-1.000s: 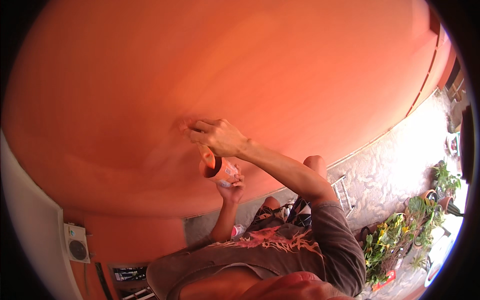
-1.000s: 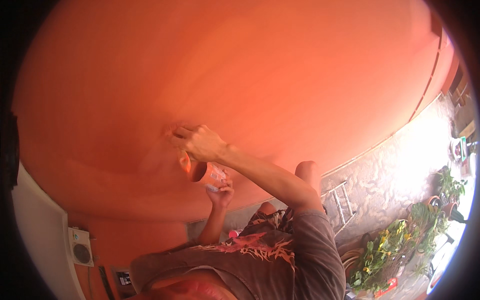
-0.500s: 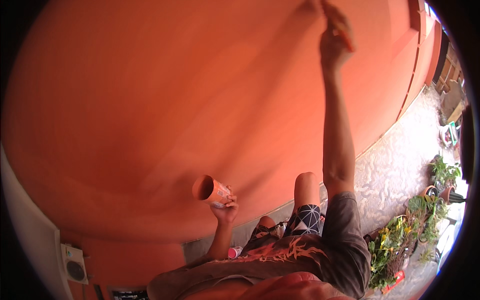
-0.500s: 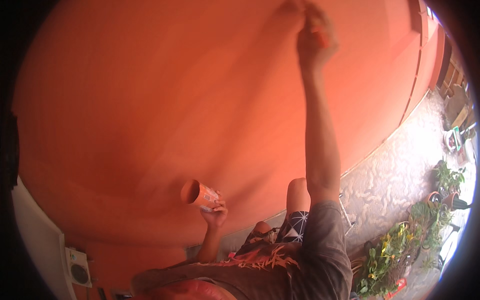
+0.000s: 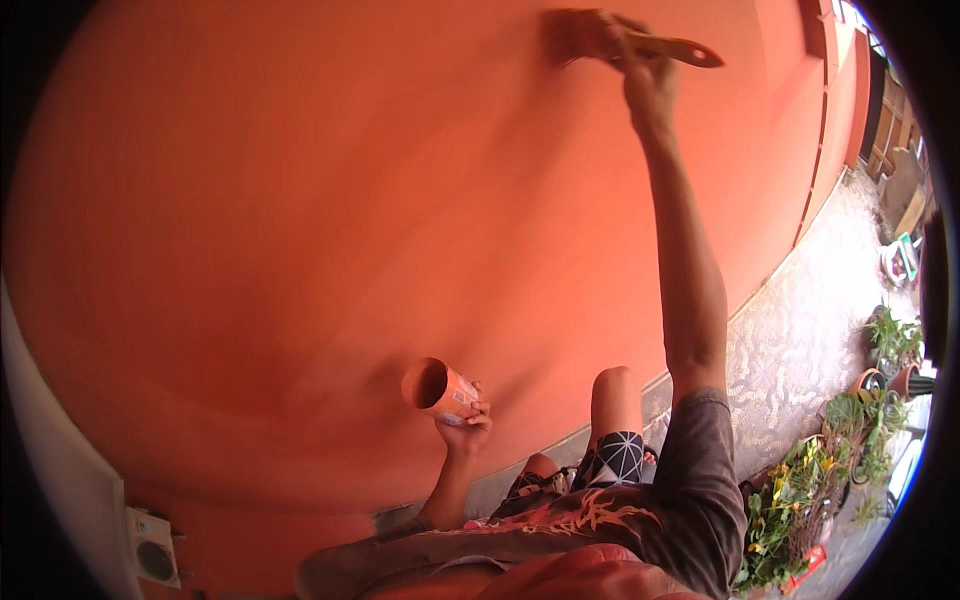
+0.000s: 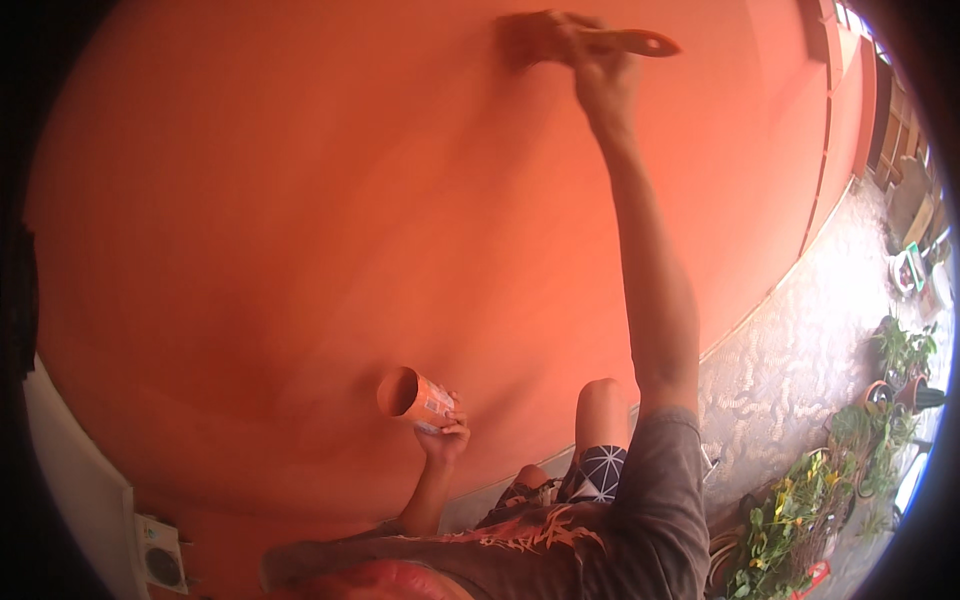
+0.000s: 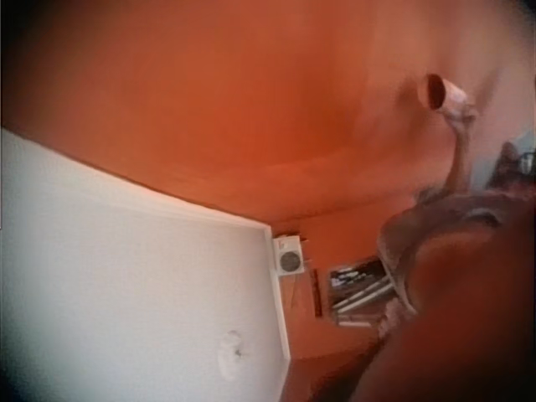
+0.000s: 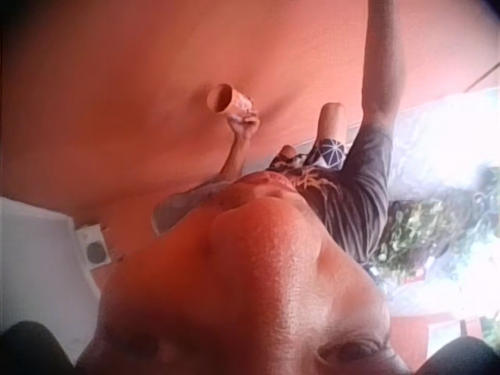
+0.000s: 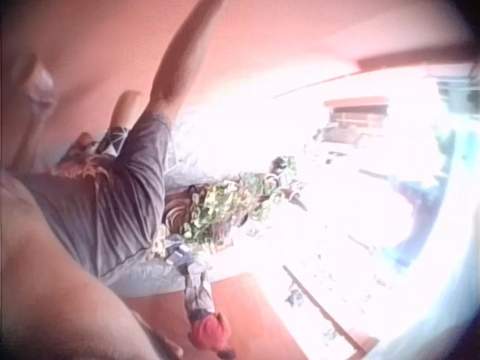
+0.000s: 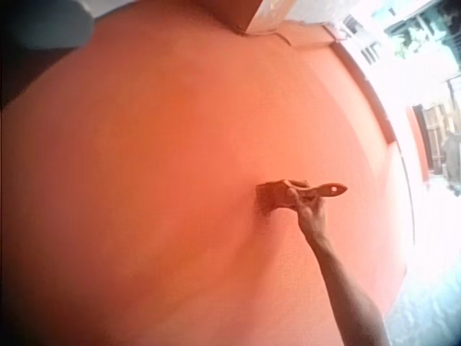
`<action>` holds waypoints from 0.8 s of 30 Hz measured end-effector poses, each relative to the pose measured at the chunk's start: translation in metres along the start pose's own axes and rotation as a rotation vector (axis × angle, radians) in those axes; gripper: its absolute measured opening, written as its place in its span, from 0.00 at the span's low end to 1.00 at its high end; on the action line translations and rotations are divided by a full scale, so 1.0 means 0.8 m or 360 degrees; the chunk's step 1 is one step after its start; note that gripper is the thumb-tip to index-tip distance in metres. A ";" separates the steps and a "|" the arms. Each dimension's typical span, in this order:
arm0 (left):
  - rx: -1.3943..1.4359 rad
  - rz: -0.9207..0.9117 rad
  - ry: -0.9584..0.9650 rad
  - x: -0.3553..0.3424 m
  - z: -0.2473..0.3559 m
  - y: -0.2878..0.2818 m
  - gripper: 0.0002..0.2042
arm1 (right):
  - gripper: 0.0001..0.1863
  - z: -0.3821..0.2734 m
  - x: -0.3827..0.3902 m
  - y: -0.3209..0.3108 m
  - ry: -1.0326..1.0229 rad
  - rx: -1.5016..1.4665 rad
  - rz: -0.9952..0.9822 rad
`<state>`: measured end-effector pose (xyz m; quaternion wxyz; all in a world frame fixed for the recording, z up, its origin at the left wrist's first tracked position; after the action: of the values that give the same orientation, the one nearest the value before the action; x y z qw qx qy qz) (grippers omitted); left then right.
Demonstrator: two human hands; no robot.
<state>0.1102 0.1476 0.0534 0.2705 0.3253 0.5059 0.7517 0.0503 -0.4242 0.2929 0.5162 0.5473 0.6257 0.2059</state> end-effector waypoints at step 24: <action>0.0005 -0.0050 -0.0061 0.012 0.001 -0.019 0.30 | 0.15 -0.028 -0.042 -0.063 -0.0144 0.0499 0.0575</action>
<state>0.1061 0.1601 0.0413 0.2914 0.3321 0.5069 0.7402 0.0027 -0.4634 0.2741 0.4072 0.7325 0.5182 0.1707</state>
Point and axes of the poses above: each hand's wrist, its own x-axis away from the middle knuckle, its own y-axis out of the palm, z = x × y, the point moved 7 cm from there along -x, towards the middle knuckle, and after that the axes turned 9 degrees about z, right-handed, at the moved point
